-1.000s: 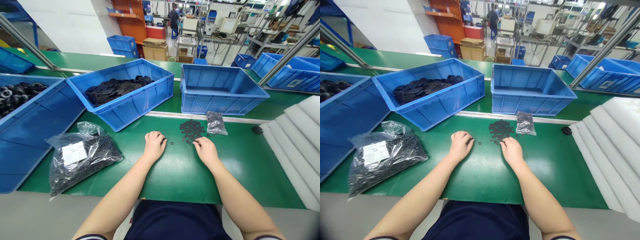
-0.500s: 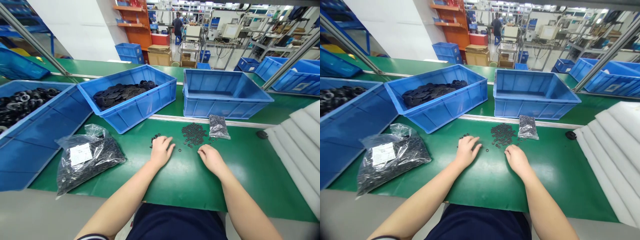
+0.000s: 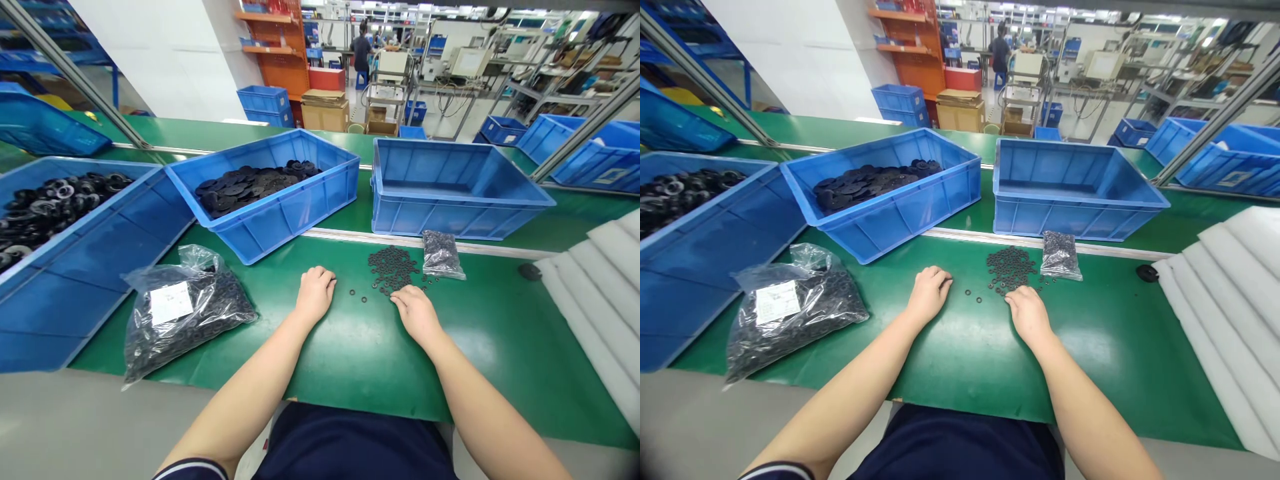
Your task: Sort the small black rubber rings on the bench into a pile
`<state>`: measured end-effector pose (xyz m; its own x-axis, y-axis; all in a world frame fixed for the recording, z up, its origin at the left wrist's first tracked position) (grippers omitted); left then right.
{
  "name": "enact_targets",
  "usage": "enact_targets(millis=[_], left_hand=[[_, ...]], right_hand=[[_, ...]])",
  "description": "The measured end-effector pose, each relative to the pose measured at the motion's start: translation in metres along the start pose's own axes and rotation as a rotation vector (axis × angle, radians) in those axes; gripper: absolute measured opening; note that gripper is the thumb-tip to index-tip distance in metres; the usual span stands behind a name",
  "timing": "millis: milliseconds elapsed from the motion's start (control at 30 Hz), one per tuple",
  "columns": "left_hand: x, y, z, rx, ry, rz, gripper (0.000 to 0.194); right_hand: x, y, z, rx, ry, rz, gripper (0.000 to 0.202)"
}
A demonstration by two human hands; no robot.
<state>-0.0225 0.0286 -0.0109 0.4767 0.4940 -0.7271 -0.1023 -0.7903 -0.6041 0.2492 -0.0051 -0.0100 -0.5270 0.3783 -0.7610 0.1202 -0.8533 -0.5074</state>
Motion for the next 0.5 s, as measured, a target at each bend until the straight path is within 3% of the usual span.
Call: enact_targets(millis=[133, 267, 500], left_hand=[[-0.005, 0.001, -0.012, 0.105, 0.010, 0.049, 0.017], [-0.006, 0.007, -0.029, 0.220, -0.004, 0.086, 0.019], [0.006, 0.012, -0.066, 0.317, 0.060, 0.150, 0.025]], right_hand=[[0.000, 0.000, 0.001, 0.003, 0.000, -0.037, 0.022], [-0.005, 0.001, 0.001, -0.005, -0.013, 0.025, 0.018], [-0.003, 0.000, 0.014, -0.015, -0.053, 0.048, 0.015]])
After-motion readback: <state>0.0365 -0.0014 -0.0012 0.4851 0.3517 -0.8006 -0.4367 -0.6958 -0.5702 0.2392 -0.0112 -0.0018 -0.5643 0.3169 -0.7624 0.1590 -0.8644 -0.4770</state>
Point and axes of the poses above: each hand's wrist, its own y-axis away from the middle knuckle, its own x-axis out of the palm, z = x × y, the point moved 3 cm from there along -y, towards the middle knuckle, and after that the axes turned 14 degrees about -z, right-handed, at the moved point
